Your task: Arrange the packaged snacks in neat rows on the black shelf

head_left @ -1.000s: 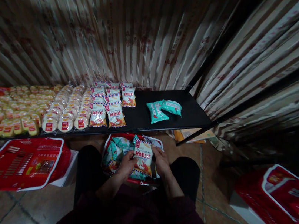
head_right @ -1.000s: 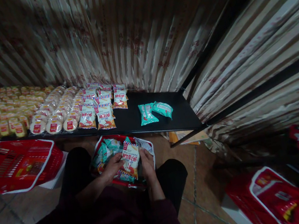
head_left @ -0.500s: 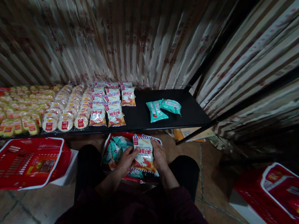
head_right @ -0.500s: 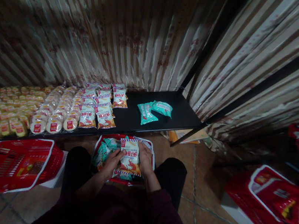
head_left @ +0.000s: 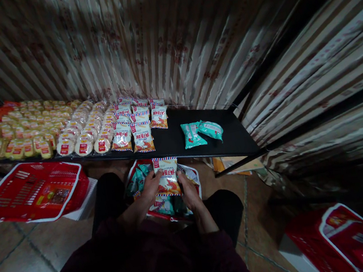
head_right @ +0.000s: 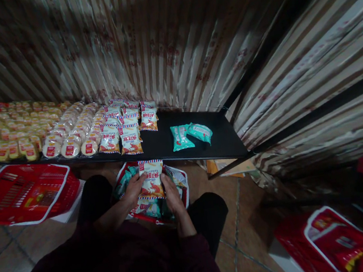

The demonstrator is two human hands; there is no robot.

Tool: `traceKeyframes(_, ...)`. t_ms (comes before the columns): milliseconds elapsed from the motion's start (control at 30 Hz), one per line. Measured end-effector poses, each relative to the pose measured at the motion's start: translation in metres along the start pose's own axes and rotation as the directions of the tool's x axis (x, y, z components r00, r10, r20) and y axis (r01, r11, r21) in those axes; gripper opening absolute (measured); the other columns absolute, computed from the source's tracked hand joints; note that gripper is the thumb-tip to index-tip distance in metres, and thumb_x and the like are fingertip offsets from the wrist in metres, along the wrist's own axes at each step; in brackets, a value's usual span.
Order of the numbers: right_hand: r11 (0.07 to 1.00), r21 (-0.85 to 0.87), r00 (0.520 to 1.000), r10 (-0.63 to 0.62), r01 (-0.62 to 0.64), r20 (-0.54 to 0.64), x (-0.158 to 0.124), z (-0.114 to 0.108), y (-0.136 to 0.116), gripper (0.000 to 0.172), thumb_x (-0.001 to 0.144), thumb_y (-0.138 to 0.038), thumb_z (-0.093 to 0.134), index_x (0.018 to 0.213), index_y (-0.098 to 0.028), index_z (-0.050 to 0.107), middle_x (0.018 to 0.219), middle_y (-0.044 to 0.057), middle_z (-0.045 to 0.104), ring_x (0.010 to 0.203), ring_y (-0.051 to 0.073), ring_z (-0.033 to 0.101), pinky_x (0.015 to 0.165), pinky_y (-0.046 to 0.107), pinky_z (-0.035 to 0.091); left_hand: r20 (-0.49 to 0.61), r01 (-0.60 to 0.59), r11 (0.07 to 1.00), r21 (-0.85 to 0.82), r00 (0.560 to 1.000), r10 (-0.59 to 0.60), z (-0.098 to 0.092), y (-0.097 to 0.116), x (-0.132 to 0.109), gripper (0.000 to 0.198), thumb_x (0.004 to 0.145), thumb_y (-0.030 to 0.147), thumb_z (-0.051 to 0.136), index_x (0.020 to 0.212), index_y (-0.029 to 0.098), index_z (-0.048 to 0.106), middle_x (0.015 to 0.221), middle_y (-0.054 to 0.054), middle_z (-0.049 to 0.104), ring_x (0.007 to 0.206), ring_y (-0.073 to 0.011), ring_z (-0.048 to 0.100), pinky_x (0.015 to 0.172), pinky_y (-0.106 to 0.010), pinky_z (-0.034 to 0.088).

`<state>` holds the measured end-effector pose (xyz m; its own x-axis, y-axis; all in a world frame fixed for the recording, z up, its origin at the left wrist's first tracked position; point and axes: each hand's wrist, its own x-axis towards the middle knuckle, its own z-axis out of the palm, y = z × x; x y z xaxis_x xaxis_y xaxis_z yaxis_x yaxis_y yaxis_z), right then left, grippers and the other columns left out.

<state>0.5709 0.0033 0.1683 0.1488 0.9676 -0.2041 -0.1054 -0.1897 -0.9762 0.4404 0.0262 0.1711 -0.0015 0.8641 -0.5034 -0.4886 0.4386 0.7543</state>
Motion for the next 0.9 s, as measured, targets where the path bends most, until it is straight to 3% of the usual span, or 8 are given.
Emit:
traceKeyframes(100,0.991,0.071,0.988,0.108,-0.116,0.112,-0.009,0.004,-0.008,0.045,0.076,-0.053,0.060,0.109,-0.024,0.063,0.100,0.005,0.071,0.091,0.024,0.067,0.078,0.037,0.054,0.023,-0.007,1.000,0.007,1.000,0.007,0.004,0.006,-0.001,0.042,0.063,0.047,0.075,0.088,0.015,0.064,0.079,-0.007,0.071,0.073,-0.0201,0.067,0.071,-0.033,0.053)
traceKeyframes(233,0.985,0.153,0.996,0.077,-0.084,0.051,-0.009,0.007,-0.012,0.048,0.072,-0.050,0.066,0.112,-0.024,0.062,0.101,0.005,0.071,0.091,0.024,0.066,0.078,0.036,0.053,0.133,-0.037,0.998,0.059,0.991,0.029,0.006,0.010,-0.006,0.045,0.063,0.046,0.076,0.093,0.015,0.064,0.087,-0.008,0.072,0.081,-0.0214,0.067,0.079,-0.035,0.051)
traceKeyframes(400,0.991,0.128,0.997,0.036,-0.028,-0.061,-0.001,0.003,-0.006,0.045,0.075,-0.052,0.063,0.107,-0.021,0.064,0.102,0.005,0.071,0.090,0.022,0.065,0.082,0.036,0.050,0.231,-0.075,0.993,0.092,0.972,0.052,0.003,0.005,-0.011,0.045,0.059,0.043,0.079,0.091,0.014,0.066,0.092,-0.009,0.071,0.089,-0.0233,0.065,0.086,-0.036,0.047)
traceKeyframes(733,0.992,0.121,0.995,-0.005,0.017,-0.101,0.001,0.010,0.001,0.045,0.076,-0.051,0.061,0.108,-0.020,0.063,0.100,0.006,0.071,0.083,0.021,0.065,0.076,0.034,0.051,0.058,-0.072,0.995,0.073,0.996,0.068,0.005,0.003,-0.015,0.028,0.064,0.041,0.071,0.079,0.019,0.064,0.077,-0.001,0.069,0.080,-0.0200,0.063,0.077,-0.031,0.047)
traceKeyframes(900,0.993,0.112,0.991,-0.021,0.035,-0.130,0.001,0.012,-0.007,0.043,0.076,-0.050,0.061,0.106,-0.018,0.063,0.098,0.006,0.071,0.081,0.021,0.065,0.076,0.034,0.051,0.043,-0.173,0.970,0.173,0.985,0.168,0.005,0.000,-0.007,0.021,0.071,0.038,0.065,0.080,0.020,0.064,0.080,-0.003,0.066,0.081,-0.0195,0.061,0.078,-0.030,0.046)
